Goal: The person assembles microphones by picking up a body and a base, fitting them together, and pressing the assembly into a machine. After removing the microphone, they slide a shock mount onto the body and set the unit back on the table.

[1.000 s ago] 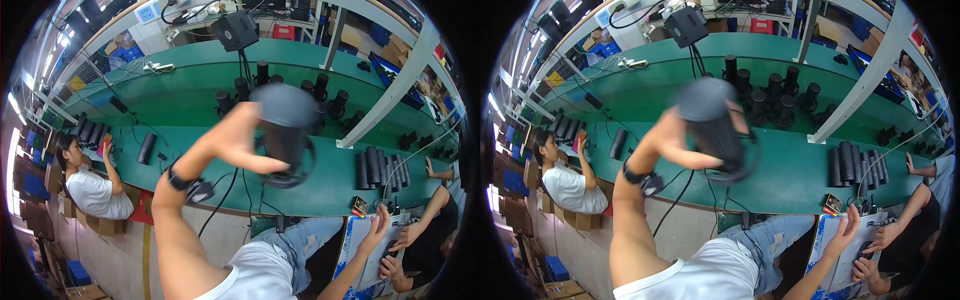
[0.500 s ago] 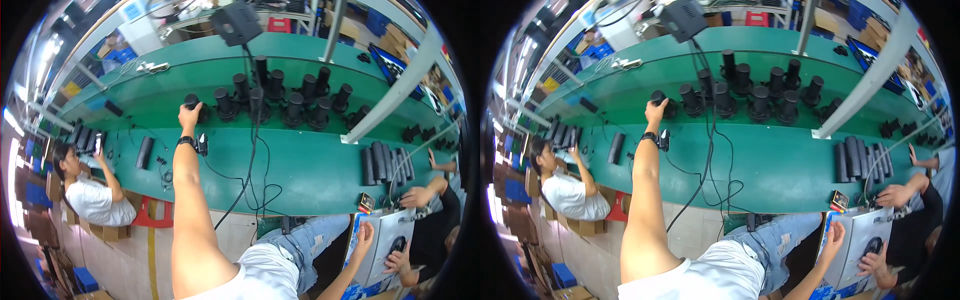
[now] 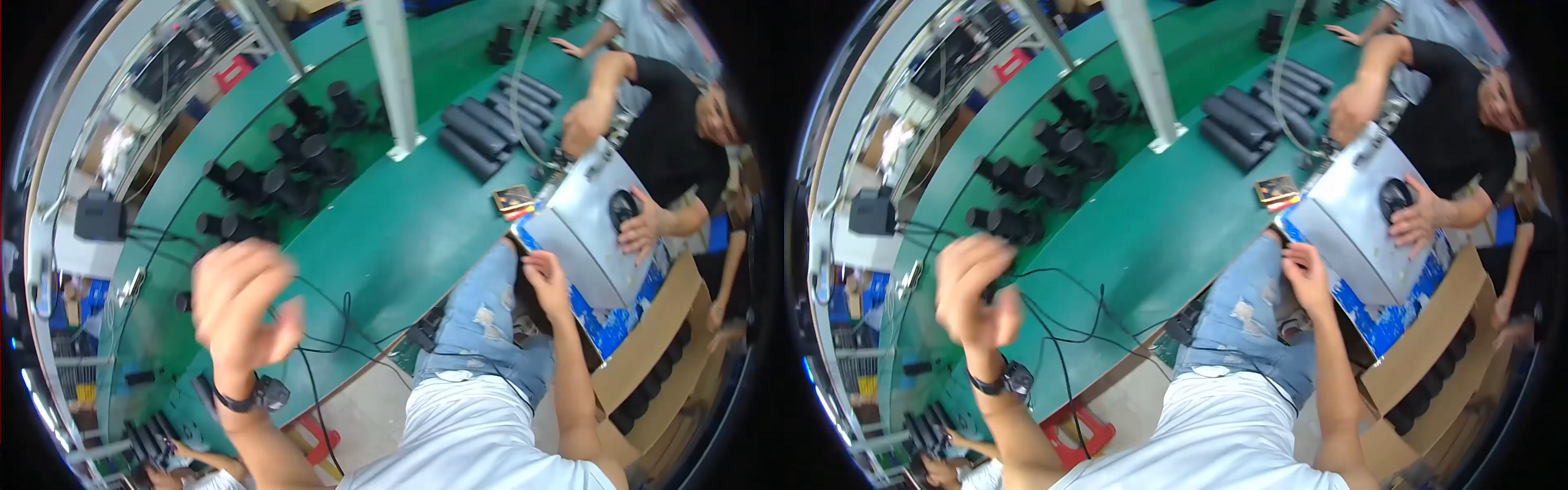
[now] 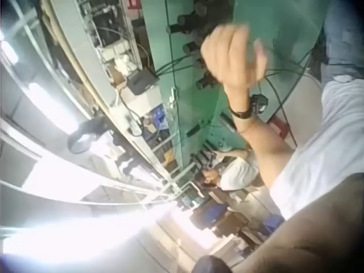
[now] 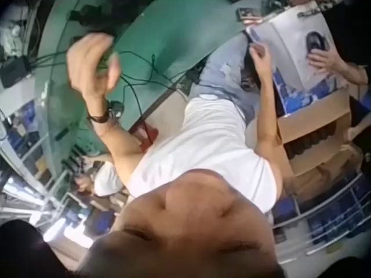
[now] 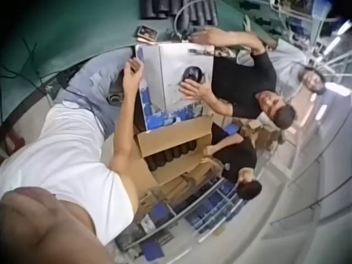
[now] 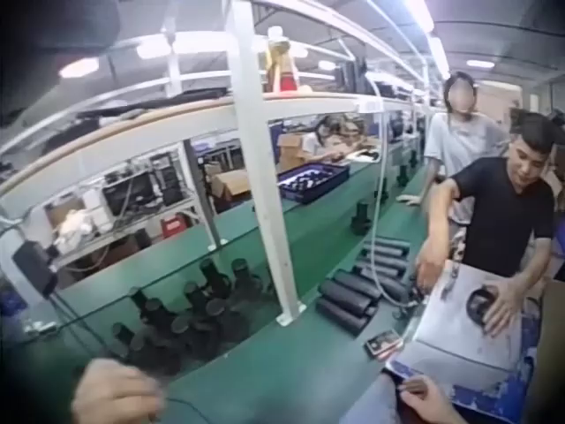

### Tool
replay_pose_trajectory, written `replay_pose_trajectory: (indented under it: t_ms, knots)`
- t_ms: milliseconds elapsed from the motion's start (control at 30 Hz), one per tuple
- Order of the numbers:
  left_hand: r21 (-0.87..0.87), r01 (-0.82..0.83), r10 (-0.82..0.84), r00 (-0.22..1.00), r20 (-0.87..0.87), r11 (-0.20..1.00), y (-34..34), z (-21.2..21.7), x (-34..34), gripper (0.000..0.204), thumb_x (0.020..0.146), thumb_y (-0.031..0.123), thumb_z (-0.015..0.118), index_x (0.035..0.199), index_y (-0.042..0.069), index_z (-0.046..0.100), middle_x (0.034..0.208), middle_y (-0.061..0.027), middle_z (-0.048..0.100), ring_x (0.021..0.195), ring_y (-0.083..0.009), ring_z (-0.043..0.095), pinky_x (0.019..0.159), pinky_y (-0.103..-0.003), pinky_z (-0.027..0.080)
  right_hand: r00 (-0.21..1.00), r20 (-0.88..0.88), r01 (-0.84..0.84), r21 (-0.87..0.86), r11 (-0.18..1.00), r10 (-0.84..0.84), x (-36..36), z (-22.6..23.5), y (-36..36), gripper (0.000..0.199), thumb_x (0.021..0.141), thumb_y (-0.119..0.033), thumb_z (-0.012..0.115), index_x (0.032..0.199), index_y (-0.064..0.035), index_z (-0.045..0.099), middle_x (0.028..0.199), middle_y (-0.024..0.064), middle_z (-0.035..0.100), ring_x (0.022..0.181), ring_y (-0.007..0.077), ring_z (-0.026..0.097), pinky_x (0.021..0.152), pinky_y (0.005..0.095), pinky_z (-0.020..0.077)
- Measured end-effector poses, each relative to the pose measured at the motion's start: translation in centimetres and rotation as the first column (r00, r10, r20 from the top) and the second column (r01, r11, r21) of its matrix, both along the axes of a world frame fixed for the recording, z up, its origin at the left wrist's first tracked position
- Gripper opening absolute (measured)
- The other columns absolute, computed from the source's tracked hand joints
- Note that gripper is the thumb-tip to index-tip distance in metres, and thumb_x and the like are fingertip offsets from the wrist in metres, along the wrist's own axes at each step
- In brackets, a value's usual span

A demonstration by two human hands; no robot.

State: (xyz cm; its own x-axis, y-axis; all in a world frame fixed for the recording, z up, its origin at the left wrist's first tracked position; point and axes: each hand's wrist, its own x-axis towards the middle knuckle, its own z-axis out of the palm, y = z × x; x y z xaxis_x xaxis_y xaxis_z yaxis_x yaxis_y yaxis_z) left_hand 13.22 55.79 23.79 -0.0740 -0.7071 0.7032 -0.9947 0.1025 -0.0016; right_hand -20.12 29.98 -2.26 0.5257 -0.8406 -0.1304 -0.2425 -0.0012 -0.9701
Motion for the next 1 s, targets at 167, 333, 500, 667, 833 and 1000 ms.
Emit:
replay_pose_trajectory:
  t_ms: [167, 333, 500, 667, 833, 1000]
  knots:
    - [0.536, 0.164, -0.219, 0.975, 0.041, 0.828, -20.3, -8.8, 2.8, 0.032, 0.078, 0.012, 0.062, 0.109, 0.007, 0.056, 0.095, -0.0115, 0.061, 0.092, -0.0305, 0.061, 0.08, -0.04, 0.048, 0.998, -0.012, -0.063, -0.05, 0.997, 0.063, 2.7, 2.4, 3.1, 0.031, 0.086, -0.006, 0.063, 0.115, -0.0032, 0.052, 0.108, 0.0105, 0.063, 0.103, 0.0184, 0.059, 0.084, 0.0315, 0.0489]
    - [0.348, 0.167, -0.257, 0.939, 0.229, 0.923, -34.3, -21.1, 3.7, 0.059, 0.068, 0.001, 0.064, 0.125, 0.009, 0.053, 0.122, -0.0179, 0.058, 0.115, -0.0344, 0.054, 0.096, -0.043, 0.045, 0.996, -0.059, 0.052, -0.13, 0.99, -0.06, -0.1, 1.4, 6.8, 0.036, 0.082, -0.02, 0.07, 0.112, -0.0069, 0.056, 0.104, 0.0074, 0.067, 0.097, 0.0185, 0.064, 0.081, 0.0333, 0.0504]
    - [0.525, -0.202, 0.018, 0.942, 0.334, 0.827, -36.6, -25.9, 2.7, 0.077, 0.057, 0.009, 0.074, 0.129, 0.009, 0.046, 0.128, -0.0125, 0.049, 0.122, -0.0303, 0.046, 0.101, -0.042, 0.036, 0.952, -0.036, 0.305, -0.019, 0.952, -0.305, -7.9, -1.5, 9.0, 0.033, 0.082, -0.017, 0.07, 0.107, -0.0035, 0.056, 0.095, 0.0093, 0.067, 0.092, 0.0186, 0.065, 0.079, 0.0322, 0.052]
    - [0.308, -0.092, -0.004, 0.955, 0.298, 0.947, -33.8, -19.1, 0.8, 0.067, 0.059, 0.008, 0.071, 0.121, 0.006, 0.049, 0.122, -0.0136, 0.053, 0.116, -0.0299, 0.05, 0.098, -0.043, 0.036, 0.941, -0.068, 0.337, 0.075, 0.938, -0.333, -11.4, -2.3, 9.6, 0.031, 0.083, -0.015, 0.069, 0.11, -0.0073, 0.056, 0.101, 0.0039, 0.067, 0.096, 0.0148, 0.062, 0.08, 0.0322, 0.0498]
    - [0.343, 0.326, -0.09, 0.828, -0.554, 0.881, -27.9, -8.7, -11.6, 0.059, 0.066, 0.026, 0.085, 0.108, -0.002, 0.054, 0.091, -0.0127, 0.064, 0.088, -0.0242, 0.064, 0.076, -0.035, 0.051, 0.934, 0.168, 0.332, -0.086, 0.939, -0.315, -9.2, 5.0, 6.7, 0.056, 0.08, -0.013, 0.071, 0.129, -0.0066, 0.045, 0.126, 0.009, 0.055, 0.113, 0.0185, 0.054, 0.092, 0.0331, 0.0444]
    - [-0.213, 0.732, -0.154, -0.147, -0.977, 0.647, -24.3, -12.4, -20.8, 0.072, 0.073, 0.007, 0.08, 0.129, 0.004, 0.033, 0.115, -0.0119, 0.053, 0.1, -0.0192, 0.059, 0.087, -0.033, 0.05, 0.822, 0.534, 0.237, -0.001, 0.972, -0.2, -3.7, 10.4, 3.6, 0.082, 0.077, -0.015, 0.073, 0.143, 0.0021, 0.027, 0.132, 0.015, 0.046, 0.115, 0.0209, 0.052, 0.096, 0.0336, 0.0423]
